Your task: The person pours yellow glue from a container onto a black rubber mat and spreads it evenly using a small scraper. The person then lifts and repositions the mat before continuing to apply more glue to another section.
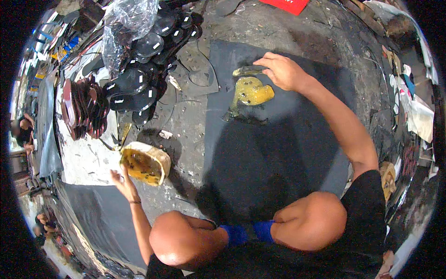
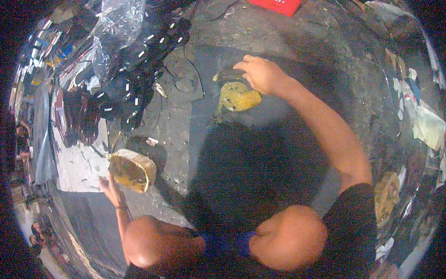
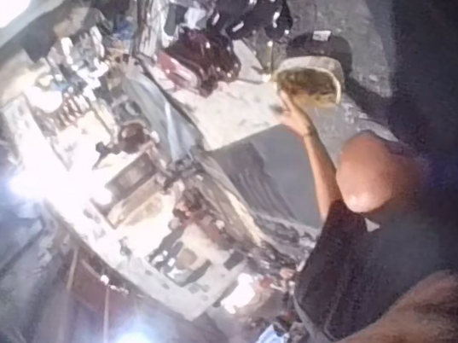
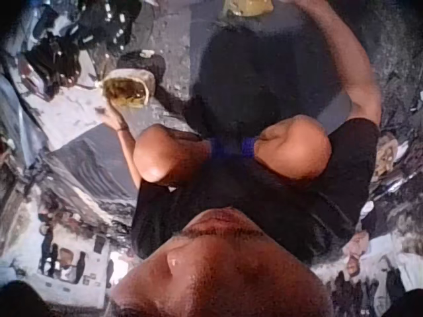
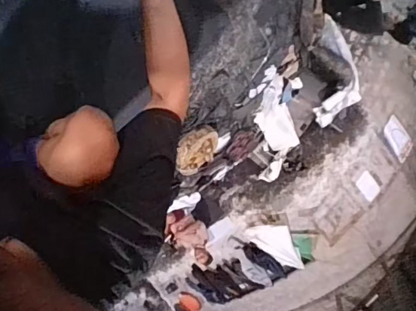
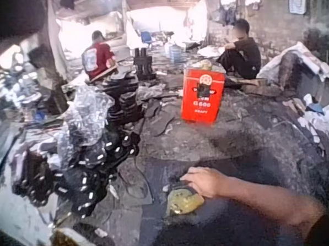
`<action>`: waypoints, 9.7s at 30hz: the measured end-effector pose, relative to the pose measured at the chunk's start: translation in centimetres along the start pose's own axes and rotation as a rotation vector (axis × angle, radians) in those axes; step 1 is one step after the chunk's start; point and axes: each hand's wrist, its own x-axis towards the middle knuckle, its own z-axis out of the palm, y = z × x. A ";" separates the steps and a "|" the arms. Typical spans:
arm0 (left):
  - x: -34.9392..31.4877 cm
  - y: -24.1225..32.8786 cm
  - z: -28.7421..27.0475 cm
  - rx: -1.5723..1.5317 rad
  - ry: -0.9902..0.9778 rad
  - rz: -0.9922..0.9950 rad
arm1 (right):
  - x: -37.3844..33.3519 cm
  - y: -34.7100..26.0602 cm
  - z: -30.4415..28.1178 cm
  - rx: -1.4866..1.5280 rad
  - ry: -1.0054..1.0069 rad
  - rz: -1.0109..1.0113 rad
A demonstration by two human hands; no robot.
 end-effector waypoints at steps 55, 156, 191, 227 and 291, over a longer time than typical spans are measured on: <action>18.1 14.6 53.8 0.874 -0.728 1.204 | -48.7 -6.8 -9.4 -0.241 1.078 1.680; 24.4 9.3 62.0 1.538 -0.456 1.090 | -45.8 -8.1 8.2 -0.113 0.362 1.255; 18.8 11.3 45.6 1.237 -0.872 0.858 | -8.8 16.9 5.0 0.119 0.473 1.583; -4.4 10.0 27.8 0.337 -0.707 0.603 | 19.0 1.9 9.0 0.033 -0.169 0.443; -14.1 1.1 23.3 0.106 -0.446 0.036 | 4.6 -8.9 13.6 0.098 -0.264 -0.684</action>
